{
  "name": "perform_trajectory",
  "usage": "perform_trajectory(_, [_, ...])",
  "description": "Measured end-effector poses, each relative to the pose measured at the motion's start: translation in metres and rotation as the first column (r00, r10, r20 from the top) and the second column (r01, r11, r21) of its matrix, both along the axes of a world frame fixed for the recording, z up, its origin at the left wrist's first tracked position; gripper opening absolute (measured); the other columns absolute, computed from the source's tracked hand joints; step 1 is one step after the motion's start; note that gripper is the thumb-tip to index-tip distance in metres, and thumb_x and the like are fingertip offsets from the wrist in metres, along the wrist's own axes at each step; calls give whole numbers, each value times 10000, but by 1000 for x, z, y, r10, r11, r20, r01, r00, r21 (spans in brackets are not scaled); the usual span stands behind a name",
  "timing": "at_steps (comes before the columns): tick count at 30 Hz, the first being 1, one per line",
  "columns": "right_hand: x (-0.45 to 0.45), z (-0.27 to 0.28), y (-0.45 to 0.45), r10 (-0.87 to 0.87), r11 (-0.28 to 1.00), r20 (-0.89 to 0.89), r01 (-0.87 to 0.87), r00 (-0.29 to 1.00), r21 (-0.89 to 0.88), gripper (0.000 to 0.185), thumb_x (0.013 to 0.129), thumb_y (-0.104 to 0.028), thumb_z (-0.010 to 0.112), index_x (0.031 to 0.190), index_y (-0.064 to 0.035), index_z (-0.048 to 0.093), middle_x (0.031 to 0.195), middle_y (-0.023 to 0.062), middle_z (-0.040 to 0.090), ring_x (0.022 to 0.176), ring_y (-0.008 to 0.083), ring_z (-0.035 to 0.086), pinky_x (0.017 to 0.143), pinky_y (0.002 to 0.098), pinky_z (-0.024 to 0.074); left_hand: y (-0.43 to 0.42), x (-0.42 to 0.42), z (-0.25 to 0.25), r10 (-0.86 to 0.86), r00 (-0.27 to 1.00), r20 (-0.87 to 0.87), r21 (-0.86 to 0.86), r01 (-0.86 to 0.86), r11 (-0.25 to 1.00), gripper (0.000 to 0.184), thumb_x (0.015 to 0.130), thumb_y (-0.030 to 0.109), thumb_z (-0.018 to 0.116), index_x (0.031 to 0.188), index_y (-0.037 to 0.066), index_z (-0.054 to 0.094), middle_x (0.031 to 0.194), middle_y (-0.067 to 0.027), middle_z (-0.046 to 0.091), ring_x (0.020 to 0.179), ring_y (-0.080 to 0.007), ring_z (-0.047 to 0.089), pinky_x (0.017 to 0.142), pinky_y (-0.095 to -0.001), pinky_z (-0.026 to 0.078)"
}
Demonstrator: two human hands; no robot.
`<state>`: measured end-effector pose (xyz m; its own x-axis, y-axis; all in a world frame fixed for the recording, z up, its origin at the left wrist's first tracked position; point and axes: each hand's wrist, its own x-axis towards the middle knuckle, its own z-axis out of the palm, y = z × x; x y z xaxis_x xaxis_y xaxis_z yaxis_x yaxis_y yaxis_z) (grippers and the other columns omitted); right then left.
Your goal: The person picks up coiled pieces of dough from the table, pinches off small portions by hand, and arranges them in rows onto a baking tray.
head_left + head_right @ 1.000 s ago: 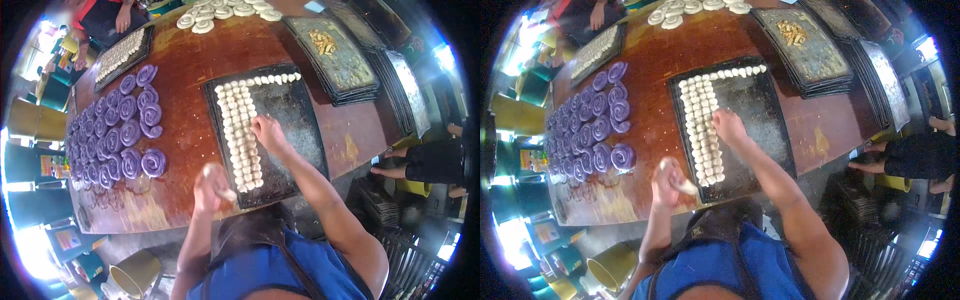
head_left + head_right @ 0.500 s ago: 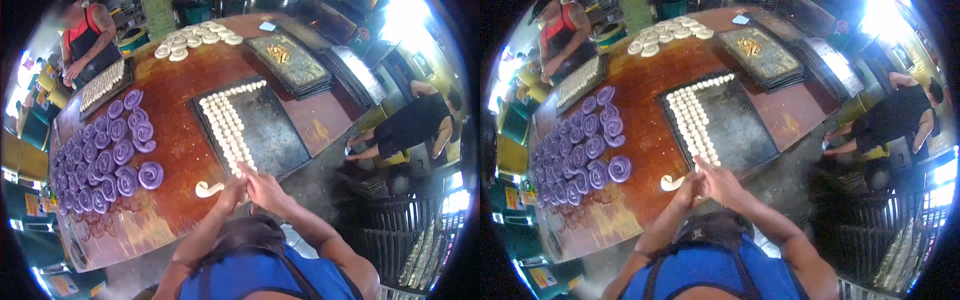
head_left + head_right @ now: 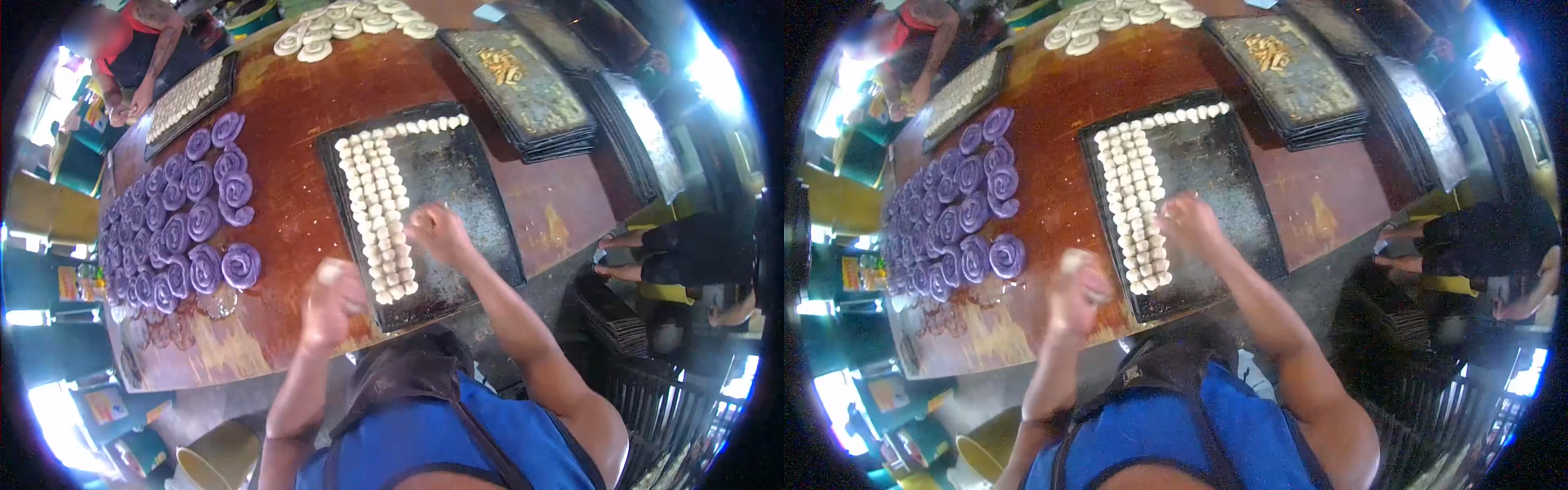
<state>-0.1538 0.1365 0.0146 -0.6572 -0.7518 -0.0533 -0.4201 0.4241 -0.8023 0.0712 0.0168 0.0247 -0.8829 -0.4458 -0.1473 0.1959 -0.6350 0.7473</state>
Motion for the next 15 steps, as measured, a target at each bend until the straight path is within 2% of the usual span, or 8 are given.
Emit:
perform_trajectory(1, [-13, -26, -8, 17, 1000, 21, -17, 1000, 2, 133, 824, -104, 644, 921, -15, 625, 751, 107, 623, 714, 229, 613, 633, 351, 483, 28, -8, -11, -5, 969, 248, -66, 22, 998, 198, 937, 229, 490, 829, 68, 532, 637, -3, 475, 654, -93, 520, 599, -258, 448])
perform_trajectory(4, [-31, -71, -37, 118, 982, -228, -148, 967, -119, 174, 860, -160, 613, 930, 0, 605, 910, 200, 615, 826, 335, 621, 718, 416, 520, 35, -8, 21, 14, 885, 466, -129, 52, 990, 184, 926, 210, 501, 830, 58, 535, 635, -2, 452, 618, -107, 496, 586, -266, 440])
perform_trajectory(6, [-26, -75, -40, 86, 993, -211, -100, 974, -58, 237, 870, -148, 599, 1066, -14, 588, 946, 229, 606, 877, 395, 608, 751, 434, 519, 11, -2, 2, 203, 953, 225, 13, -212, 977, 200, 914, 204, 526, 1046, 57, 554, 749, -34, 481, 660, -121, 497, 587, -279, 440])
perform_trajectory(9, [-2, -31, -20, 78, 997, -166, -80, 983, -2, 274, 879, -193, 617, 1107, -44, 590, 1009, 210, 614, 874, 367, 630, 751, 431, 523, 5, -12, -41, 436, 784, 441, -128, -426, 896, 272, 942, 129, 448, 1177, 4, 503, 912, -43, 561, 716, -98, 511, 635, -245, 456])
perform_trajectory(11, [43, 38, 13, 156, 984, -113, -164, 981, -70, 292, 878, -235, 636, 1105, -56, 596, 1032, 194, 617, 851, 340, 639, 735, 423, 521, 25, -5, -21, 143, 934, 326, -416, 6, 909, 497, 852, 30, 514, 1327, 19, 368, 955, -69, 565, 798, -170, 529, 709, -304, 465])
perform_trajectory(12, [73, 67, 35, 231, 959, -80, -241, 970, -152, 307, 877, -254, 644, 1105, -54, 596, 1041, 188, 616, 829, 324, 642, 731, 415, 520, 31, 6, -5, -40, 951, 306, -691, 250, 678, 664, 796, -36, 551, 1401, 33, 286, 984, -88, 569, 860, -221, 544, 765, -353, 477])
perform_trajectory(13, [100, 78, 54, 393, 900, -90, -403, 915, -164, 352, 863, -253, 658, 1142, -51, 585, 1026, 184, 628, 811, 315, 645, 724, 405, 519, 37, 16, 10, -186, 951, 247, -863, 303, 404, 842, 740, -101, 588, 1475, 47, 204, 1014, -107, 573, 922, -272, 559, 821, -401, 488])
perform_trajectory(15, [124, 91, 65, 534, 822, -135, -550, 834, -150, 400, 849, -252, 672, 1179, -47, 574, 1010, 180, 639, 792, 306, 649, 717, 396, 518, 41, 28, 10, -272, 962, 36, -923, 136, 359, 749, 791, -42, 608, 1443, 24, 247, 1000, -156, 589, 910, -293, 607, 856, -396, 505])
